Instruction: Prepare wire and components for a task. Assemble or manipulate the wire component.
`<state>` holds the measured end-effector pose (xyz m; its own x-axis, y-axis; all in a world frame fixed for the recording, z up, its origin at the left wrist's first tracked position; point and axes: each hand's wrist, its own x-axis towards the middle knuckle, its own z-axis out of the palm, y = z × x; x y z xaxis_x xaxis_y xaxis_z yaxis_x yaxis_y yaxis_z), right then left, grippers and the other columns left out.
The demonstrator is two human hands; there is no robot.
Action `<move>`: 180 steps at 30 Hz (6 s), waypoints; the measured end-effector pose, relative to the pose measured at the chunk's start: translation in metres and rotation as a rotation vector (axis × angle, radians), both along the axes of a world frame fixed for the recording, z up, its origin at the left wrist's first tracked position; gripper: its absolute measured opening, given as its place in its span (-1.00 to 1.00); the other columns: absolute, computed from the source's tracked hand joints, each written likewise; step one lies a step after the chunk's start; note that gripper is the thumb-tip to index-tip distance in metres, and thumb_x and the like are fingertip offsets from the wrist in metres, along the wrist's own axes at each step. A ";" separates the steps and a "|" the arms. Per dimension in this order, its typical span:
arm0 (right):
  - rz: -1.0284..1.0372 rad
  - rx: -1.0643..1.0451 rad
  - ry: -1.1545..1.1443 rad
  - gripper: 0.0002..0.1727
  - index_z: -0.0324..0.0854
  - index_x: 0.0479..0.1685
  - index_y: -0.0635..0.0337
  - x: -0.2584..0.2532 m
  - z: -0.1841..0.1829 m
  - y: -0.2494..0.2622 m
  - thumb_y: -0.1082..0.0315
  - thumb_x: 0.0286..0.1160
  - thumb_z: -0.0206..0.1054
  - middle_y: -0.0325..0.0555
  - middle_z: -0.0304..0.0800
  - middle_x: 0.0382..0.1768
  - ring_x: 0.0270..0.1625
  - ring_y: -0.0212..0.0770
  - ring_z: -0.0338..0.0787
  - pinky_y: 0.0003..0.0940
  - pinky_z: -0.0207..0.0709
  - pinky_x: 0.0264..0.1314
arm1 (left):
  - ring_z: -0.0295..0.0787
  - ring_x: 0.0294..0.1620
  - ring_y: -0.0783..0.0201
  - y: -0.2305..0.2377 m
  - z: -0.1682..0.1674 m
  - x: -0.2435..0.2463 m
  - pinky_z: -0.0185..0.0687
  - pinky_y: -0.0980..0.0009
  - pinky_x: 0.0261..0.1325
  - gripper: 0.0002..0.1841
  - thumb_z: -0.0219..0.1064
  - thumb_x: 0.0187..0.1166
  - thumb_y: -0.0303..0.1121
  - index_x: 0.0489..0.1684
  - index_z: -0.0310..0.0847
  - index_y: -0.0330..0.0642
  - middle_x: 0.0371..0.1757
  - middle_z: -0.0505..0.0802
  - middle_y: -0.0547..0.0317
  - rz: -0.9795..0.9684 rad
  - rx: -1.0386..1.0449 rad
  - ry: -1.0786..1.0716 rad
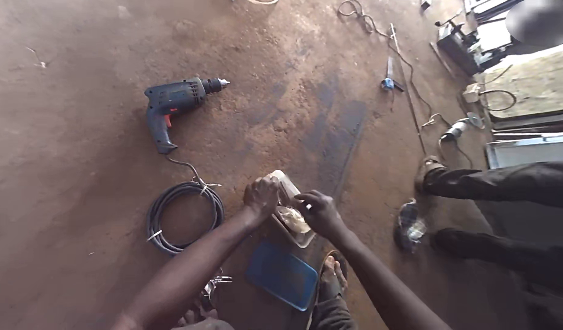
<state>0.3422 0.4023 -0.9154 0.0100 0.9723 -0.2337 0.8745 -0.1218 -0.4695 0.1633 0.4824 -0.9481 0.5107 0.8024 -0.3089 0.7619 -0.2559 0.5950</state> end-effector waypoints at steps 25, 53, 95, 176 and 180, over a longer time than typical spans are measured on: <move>-0.076 0.132 0.118 -0.95 0.81 -0.29 0.29 -0.001 -0.049 -0.011 0.51 0.33 0.51 0.06 0.85 -0.29 -0.27 -0.04 0.85 -0.02 0.74 -0.14 | -0.12 0.91 -0.22 -0.028 -0.021 0.021 -0.29 -0.22 0.86 -0.39 0.09 0.82 -0.09 0.79 0.26 -0.21 0.86 0.21 -0.22 -0.508 0.057 0.108; 0.564 -0.621 -0.311 -0.71 0.84 0.17 -0.16 0.045 0.016 -0.018 0.26 0.65 0.25 -0.25 0.80 0.31 0.39 -0.07 0.74 0.13 0.64 0.31 | -0.47 0.96 0.00 -0.023 -0.029 0.028 -0.73 -0.33 0.82 -0.36 -0.29 0.86 0.14 0.89 0.14 0.18 0.96 -0.03 0.31 -0.840 0.003 0.102; 0.042 -0.056 0.676 -0.88 0.84 -0.21 0.25 0.055 0.077 0.012 0.55 0.37 0.43 -0.22 0.90 -0.39 -0.41 -0.44 0.80 -0.51 0.74 -0.27 | 0.65 0.51 0.06 -0.026 0.004 -0.029 0.45 0.08 0.61 -0.47 0.17 0.54 -0.62 0.58 0.49 -0.38 0.50 0.70 -0.14 -0.112 -0.206 -0.646; 0.081 -0.746 0.741 -0.73 0.48 -0.56 0.15 -0.139 -0.059 -0.055 0.28 0.38 0.43 -0.30 0.43 -0.61 -0.54 -0.35 0.44 -0.29 0.33 -0.39 | 0.67 -0.52 0.47 -0.211 0.006 -0.222 0.72 0.46 -0.34 -0.57 -0.26 0.88 -0.30 0.33 0.42 -0.42 -0.44 0.71 0.34 1.042 -0.656 -0.675; -0.009 -0.822 1.006 -0.84 0.60 -0.05 0.30 -0.144 -0.054 -0.037 0.48 0.48 0.41 -0.14 0.78 -0.34 -0.41 -0.27 0.80 -0.29 0.76 -0.27 | 0.74 -0.40 0.43 -0.214 0.006 -0.225 0.78 0.41 -0.20 -0.69 -0.13 0.80 -0.42 0.22 0.48 -0.40 -0.36 0.72 0.30 1.059 -0.602 -0.677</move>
